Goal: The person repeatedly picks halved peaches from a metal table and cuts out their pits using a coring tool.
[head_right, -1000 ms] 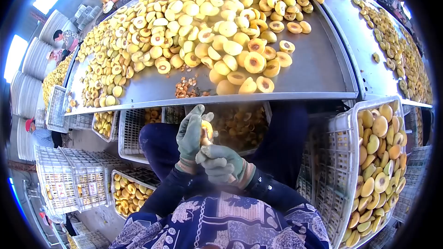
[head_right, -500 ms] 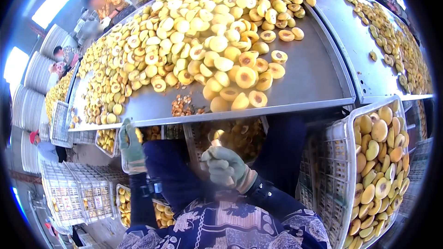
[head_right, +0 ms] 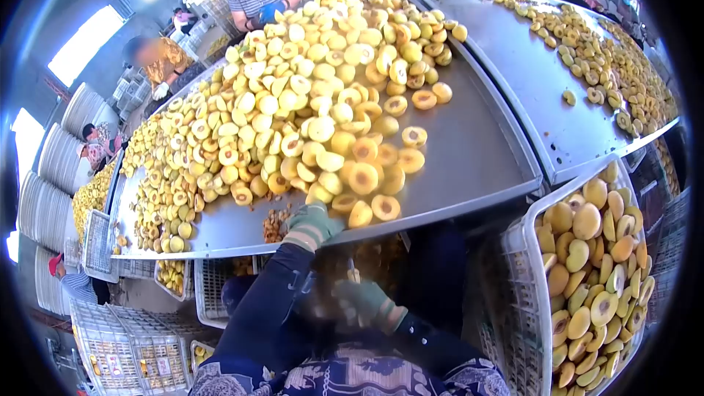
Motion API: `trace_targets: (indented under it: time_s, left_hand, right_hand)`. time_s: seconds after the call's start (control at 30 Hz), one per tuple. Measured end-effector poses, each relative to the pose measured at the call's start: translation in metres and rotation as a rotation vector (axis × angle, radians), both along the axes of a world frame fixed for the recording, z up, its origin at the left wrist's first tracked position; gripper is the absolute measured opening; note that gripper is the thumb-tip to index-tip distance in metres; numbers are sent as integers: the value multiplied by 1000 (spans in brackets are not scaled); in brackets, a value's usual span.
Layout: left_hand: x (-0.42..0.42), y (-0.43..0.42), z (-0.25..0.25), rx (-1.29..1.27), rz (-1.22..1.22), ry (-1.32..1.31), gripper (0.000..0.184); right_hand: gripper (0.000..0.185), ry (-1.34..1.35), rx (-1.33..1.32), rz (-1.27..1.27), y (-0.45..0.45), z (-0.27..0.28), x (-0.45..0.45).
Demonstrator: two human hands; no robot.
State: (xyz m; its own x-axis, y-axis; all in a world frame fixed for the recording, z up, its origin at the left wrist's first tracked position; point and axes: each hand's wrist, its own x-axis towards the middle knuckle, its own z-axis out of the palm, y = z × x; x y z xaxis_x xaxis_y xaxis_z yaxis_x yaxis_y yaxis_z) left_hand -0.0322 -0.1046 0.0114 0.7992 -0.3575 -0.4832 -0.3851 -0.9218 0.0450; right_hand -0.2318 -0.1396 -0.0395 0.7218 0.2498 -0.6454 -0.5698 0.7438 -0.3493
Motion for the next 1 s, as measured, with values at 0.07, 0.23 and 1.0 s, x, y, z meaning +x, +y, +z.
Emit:
trace_targets:
  time_s: [0.07,0.23,1.0]
  left_hand:
    - [1,1,-8,-36,-21,9,55]
    - [-13,33,15,-400,-29,-157,52]
    - [-100,113,15,-1873,569,754,51]
  right_hand:
    - [24,13,41,3,-2,4,-1]
    - [21,-93,-84,-65,-2,16,-1]
    - [33,-927,-1263,119,36,41,21]
